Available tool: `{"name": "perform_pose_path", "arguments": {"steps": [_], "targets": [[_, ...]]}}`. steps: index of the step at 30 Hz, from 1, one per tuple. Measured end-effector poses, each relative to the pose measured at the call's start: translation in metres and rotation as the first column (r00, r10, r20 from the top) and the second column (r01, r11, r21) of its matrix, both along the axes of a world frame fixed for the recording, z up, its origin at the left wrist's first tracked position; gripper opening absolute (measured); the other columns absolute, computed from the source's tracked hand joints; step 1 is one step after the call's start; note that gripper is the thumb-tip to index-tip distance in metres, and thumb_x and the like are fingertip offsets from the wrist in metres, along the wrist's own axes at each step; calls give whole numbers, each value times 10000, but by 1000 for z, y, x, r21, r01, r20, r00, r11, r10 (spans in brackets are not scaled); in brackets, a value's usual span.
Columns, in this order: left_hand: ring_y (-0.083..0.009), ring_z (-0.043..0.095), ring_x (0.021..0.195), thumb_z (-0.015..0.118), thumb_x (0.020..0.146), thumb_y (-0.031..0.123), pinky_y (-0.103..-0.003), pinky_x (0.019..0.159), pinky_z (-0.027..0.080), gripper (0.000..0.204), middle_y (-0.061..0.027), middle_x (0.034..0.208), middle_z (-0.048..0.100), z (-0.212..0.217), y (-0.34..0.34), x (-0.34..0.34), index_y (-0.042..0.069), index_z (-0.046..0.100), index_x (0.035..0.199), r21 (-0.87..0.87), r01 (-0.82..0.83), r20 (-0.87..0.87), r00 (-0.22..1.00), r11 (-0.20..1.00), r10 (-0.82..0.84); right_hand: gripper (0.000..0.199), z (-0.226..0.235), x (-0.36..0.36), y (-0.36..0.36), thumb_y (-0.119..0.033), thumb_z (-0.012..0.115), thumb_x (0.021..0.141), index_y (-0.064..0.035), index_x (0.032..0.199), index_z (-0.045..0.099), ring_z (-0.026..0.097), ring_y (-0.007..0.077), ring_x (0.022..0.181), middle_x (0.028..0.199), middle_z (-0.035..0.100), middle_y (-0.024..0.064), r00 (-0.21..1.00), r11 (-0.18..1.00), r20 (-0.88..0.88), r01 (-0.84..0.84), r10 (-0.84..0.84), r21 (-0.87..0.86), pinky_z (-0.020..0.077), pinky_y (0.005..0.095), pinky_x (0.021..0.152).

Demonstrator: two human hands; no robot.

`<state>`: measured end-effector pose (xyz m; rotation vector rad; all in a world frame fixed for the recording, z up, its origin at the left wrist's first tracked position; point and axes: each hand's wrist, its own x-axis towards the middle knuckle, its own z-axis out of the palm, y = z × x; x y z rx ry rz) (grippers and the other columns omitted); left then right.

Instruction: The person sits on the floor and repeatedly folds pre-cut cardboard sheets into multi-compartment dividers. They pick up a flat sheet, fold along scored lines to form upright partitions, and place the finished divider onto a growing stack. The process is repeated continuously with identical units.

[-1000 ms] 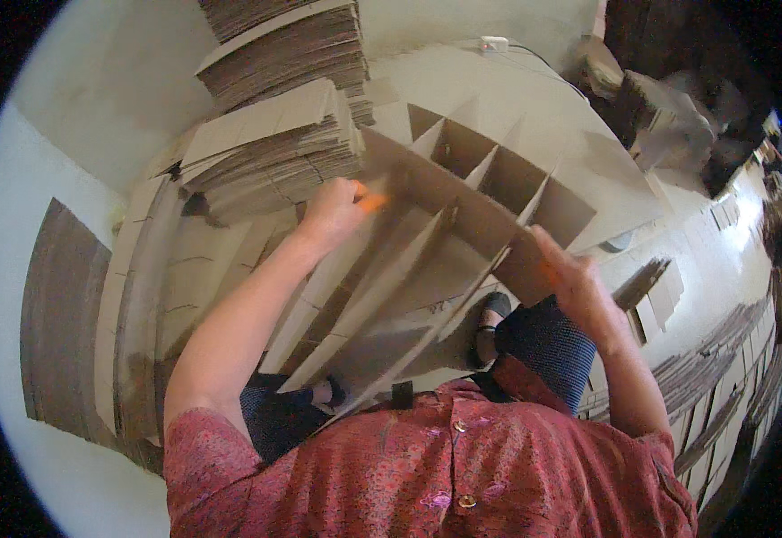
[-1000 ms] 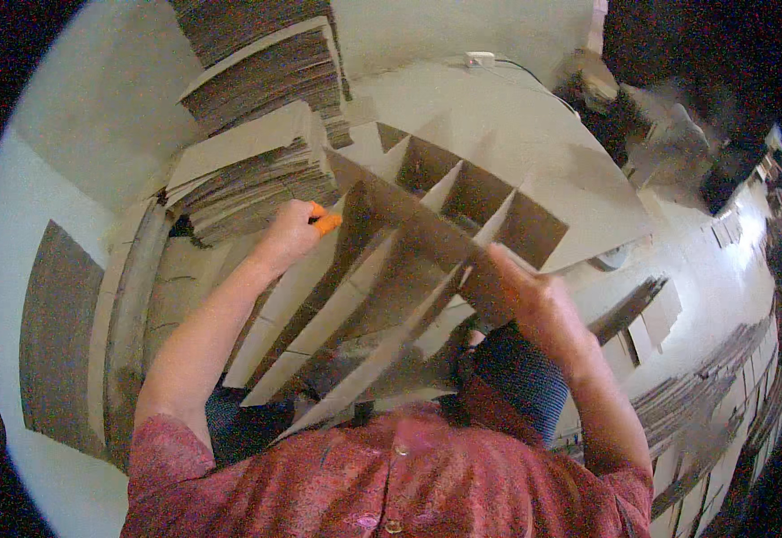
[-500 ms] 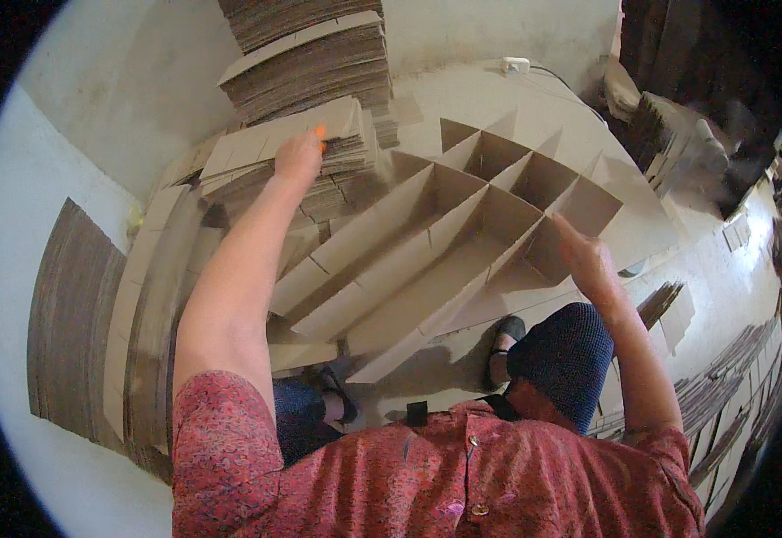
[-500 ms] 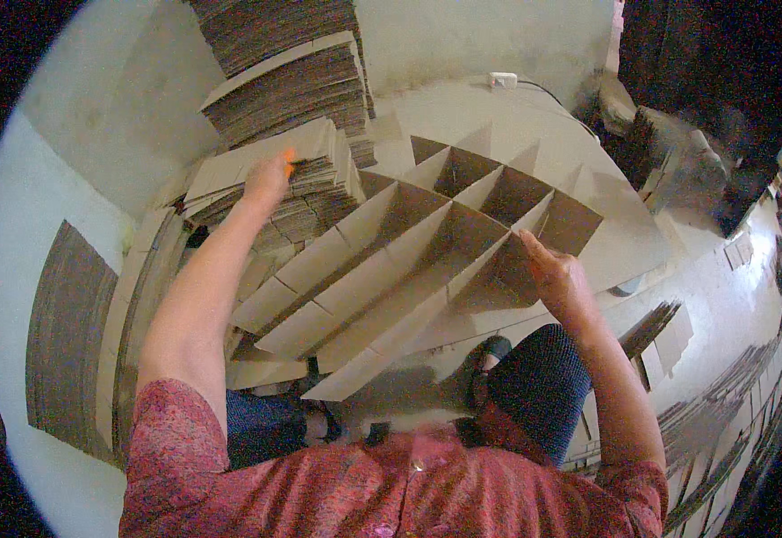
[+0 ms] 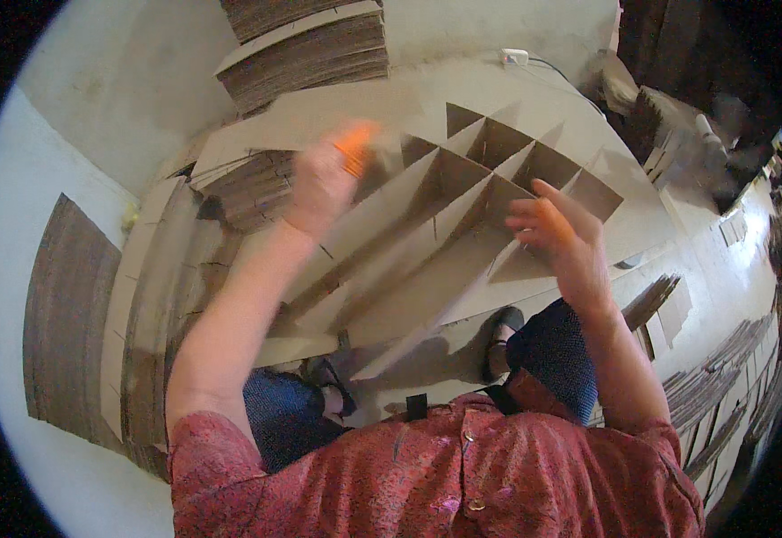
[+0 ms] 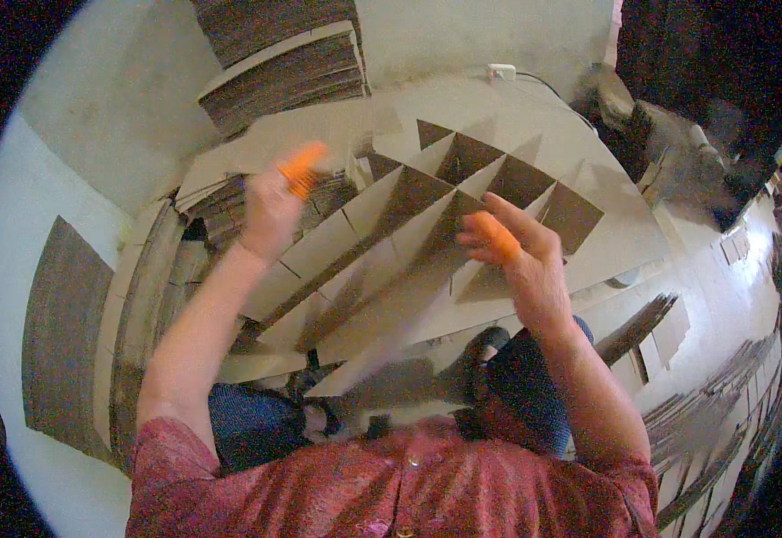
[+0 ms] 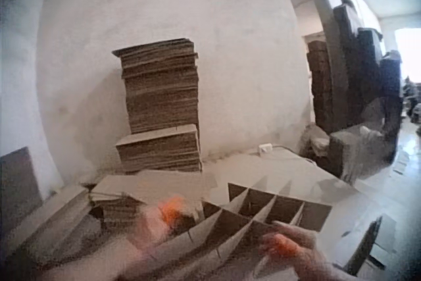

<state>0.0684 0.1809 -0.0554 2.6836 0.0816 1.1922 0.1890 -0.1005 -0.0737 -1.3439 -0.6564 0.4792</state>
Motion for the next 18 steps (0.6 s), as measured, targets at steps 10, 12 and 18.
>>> {"name": "perform_pose_path", "arguments": {"steps": [10, 12, 18], "targets": [[-171, 592, 767, 712, 762, 155, -297, 683, 489, 520, -134, 1082, 592, -6, -7, -1, -9, 497, 1207, -301, -74, 179, 975, 951, 133, 192, 1, -8, -41, -113, 574, 855, -7, 1007, 623, 525, 85, 660, 730, 620, -10, 867, 960, 447, 273, -219, -59, 427, 259, 594], [-142, 585, 685, 695, 795, 164, -281, 633, 490, 455, -114, 987, 618, -10, 25, -2, -25, 514, 1167, -659, 54, 161, 985, 750, 70, 175, -7, -17, -49, -100, 572, 853, -2, 990, 620, 503, 76, 638, 689, 596, 24, 779, 960, 598, 275, -185, -61, 416, 267, 569], [-119, 595, 779, 627, 852, 151, -254, 702, 491, 293, -75, 902, 644, -49, 58, 2, -36, 580, 1073, -808, -73, -141, 988, 585, -71, 146, -37, -25, -46, -110, 542, 879, 11, 931, 603, 501, 111, 582, 653, 561, 178, 756, 951, 638, 285, -146, -119, 418, 279, 546]]}}
